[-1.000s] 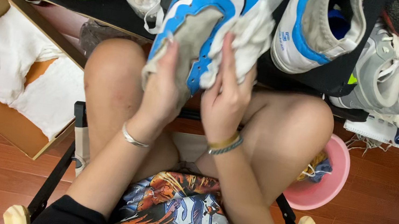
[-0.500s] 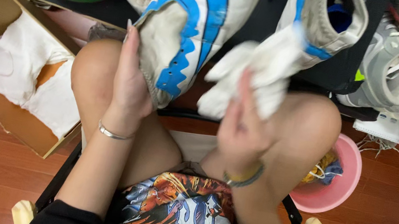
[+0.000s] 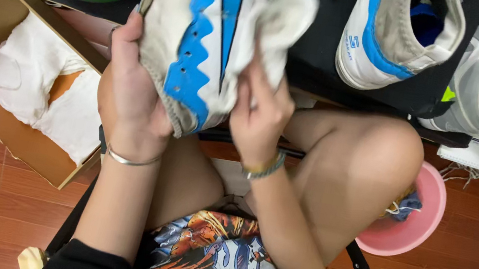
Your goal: The person cleans a pair of white and blue sneakers while sitting cross-legged. They use a white cloth to wipe the soles and sides of the shoes and a purple brush to scrub the upper fabric and laces. The person handles the shoes one at a time, rotating them to access different areas.
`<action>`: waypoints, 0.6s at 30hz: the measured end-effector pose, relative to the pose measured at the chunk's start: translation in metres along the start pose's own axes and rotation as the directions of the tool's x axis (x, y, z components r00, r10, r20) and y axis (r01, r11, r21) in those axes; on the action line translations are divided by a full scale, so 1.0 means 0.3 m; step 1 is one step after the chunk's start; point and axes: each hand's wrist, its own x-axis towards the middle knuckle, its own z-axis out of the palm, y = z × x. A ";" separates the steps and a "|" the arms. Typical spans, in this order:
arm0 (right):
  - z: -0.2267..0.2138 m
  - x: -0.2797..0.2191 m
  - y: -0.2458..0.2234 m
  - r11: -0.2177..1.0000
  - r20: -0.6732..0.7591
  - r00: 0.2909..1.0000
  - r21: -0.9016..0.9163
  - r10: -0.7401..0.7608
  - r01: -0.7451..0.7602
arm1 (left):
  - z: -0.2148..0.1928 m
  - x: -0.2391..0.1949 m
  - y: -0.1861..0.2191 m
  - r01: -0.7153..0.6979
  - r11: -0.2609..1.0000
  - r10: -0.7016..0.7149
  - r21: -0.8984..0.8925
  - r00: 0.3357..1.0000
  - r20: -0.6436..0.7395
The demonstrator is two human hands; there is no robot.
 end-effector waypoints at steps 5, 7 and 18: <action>-0.032 -0.140 -0.038 0.999 0.149 0.988 -0.003 0.046 -0.046 | -0.010 -0.013 0.014 -0.042 0.999 0.043 0.012 0.998 -0.048; -0.052 -0.185 -0.041 0.999 0.199 0.980 -0.041 0.011 -0.003 | -0.022 -0.013 -0.001 -0.053 0.998 0.055 0.043 0.997 -0.047; -0.343 -0.106 -0.056 0.982 0.024 0.988 -0.115 0.155 -0.151 | -0.124 -0.109 -0.277 -0.398 0.231 0.190 0.888 0.914 0.360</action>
